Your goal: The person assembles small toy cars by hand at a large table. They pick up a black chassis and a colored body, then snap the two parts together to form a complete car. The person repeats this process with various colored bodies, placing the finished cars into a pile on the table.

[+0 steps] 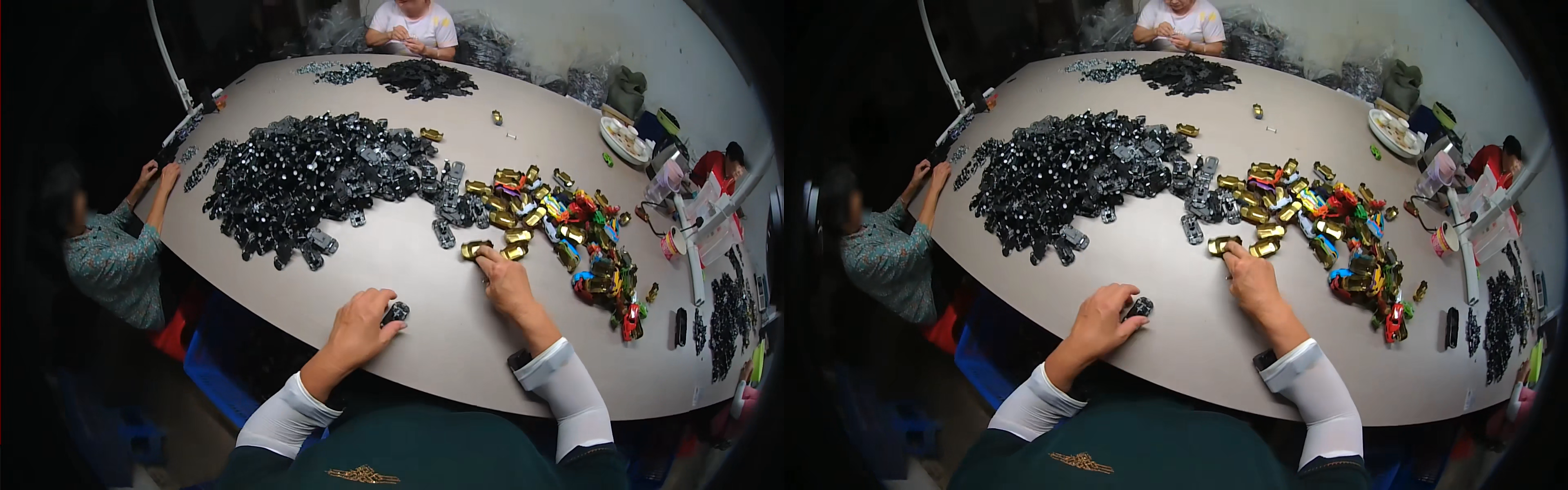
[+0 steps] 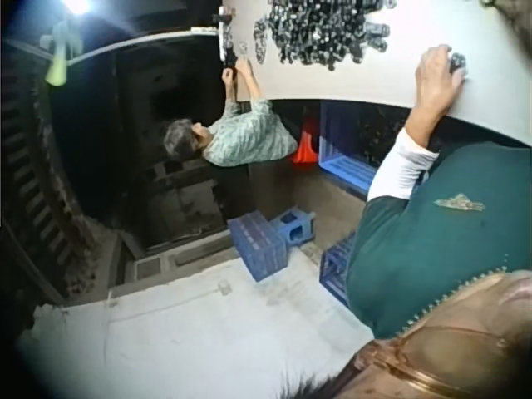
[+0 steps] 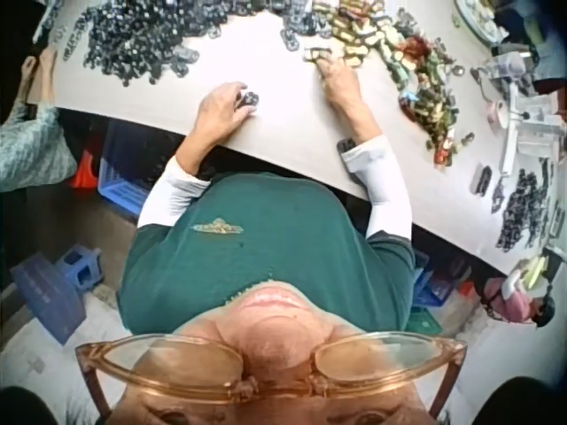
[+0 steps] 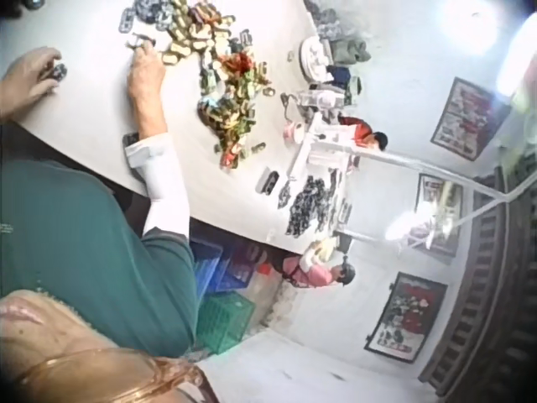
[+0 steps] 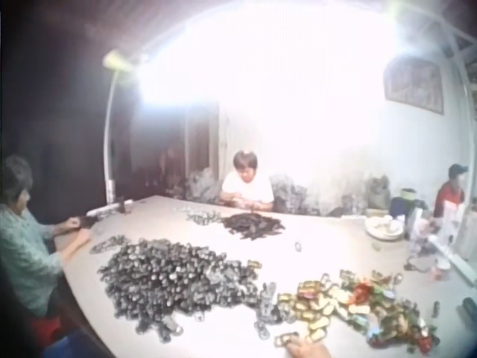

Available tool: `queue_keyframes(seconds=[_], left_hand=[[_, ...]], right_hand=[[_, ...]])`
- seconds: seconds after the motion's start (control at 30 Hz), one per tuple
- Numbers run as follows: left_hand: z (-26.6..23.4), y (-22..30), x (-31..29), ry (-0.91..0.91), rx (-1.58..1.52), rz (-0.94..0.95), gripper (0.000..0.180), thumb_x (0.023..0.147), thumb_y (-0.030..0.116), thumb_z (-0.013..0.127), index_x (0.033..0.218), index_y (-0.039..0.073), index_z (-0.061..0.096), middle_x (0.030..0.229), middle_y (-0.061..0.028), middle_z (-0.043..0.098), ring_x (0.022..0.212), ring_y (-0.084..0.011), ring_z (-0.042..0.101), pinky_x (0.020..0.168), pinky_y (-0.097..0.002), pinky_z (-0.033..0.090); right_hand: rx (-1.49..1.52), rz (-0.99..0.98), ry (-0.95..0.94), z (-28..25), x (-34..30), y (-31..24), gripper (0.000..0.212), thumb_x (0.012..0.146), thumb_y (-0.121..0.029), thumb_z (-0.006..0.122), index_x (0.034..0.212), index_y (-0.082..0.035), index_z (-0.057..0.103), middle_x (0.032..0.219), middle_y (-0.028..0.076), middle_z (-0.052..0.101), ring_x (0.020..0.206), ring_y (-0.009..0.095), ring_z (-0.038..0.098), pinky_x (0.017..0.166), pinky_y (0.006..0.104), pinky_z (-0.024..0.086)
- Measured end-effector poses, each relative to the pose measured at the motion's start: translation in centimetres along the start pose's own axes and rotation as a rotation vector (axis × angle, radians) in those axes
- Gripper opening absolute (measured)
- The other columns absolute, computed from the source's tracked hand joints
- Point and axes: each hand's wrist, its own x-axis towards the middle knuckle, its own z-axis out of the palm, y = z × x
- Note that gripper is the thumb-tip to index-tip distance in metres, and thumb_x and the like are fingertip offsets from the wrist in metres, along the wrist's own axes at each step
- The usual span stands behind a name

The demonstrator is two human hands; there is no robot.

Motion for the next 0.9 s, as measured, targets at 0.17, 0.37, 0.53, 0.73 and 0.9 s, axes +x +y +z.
queue_keyframes(seconds=[0.17,0.37,0.53,0.73,0.9], left_hand=[[1.6,-0.6,0.9,-0.052,-0.024,-0.011,0.036,0.072,0.01,0.072,0.104,0.002,0.059,0.095,-0.0154,0.058,0.089,-0.0345,0.058,0.078,-0.0416,0.048],[1.3,0.6,3.4,-0.151,-0.153,-0.021,0.03,0.075,0.007,0.069,0.103,0.0,0.06,0.09,-0.0132,0.063,0.081,-0.0282,0.063,0.072,-0.0362,0.05],[1.9,2.9,7.7,-0.103,-0.544,-0.109,0.03,0.08,0.0,0.065,0.109,-0.002,0.057,0.086,-0.0083,0.068,0.072,-0.0103,0.065,0.063,-0.0233,0.051],[6.6,2.9,10.7,-0.244,-1.04,-0.221,0.036,0.083,-0.002,0.065,0.117,-0.003,0.054,0.092,-0.0083,0.068,0.076,-0.0106,0.066,0.068,-0.0217,0.053],[8.1,2.6,11.4,-0.34,-1.181,-0.316,0.036,0.085,-0.002,0.063,0.12,-0.001,0.052,0.096,-0.0075,0.067,0.083,-0.0107,0.066,0.071,-0.0217,0.054]], right_hand=[[0.28,0.124,0.163,-0.7,-0.4,-0.3,0.018,0.073,-0.002,0.066,0.085,-0.002,0.052,0.088,0.014,0.062,0.074,0.033,0.062,0.064,0.0419,0.049],[0.609,0.268,0.216,-2.6,-1.1,-2.1,0.035,0.071,-0.009,0.076,0.088,-0.003,0.046,0.07,0.011,0.056,0.057,0.024,0.054,0.057,0.0323,0.046],[0.912,0.367,0.191,-3.6,-1.6,-2.9,0.033,0.072,-0.007,0.075,0.091,-0.003,0.048,0.074,0.003,0.059,0.058,0.004,0.044,0.051,0.0205,0.039],[0.918,0.389,0.204,-3.8,-2.5,-3.1,0.031,0.075,-0.005,0.072,0.097,-0.001,0.051,0.079,0.005,0.065,0.056,0.003,0.047,0.05,0.0192,0.04],[0.856,0.397,0.228,-3.8,-2.7,-2.4,0.027,0.075,-0.003,0.069,0.1,0.003,0.059,0.089,0.008,0.065,0.058,0.005,0.053,0.053,0.0201,0.043]])
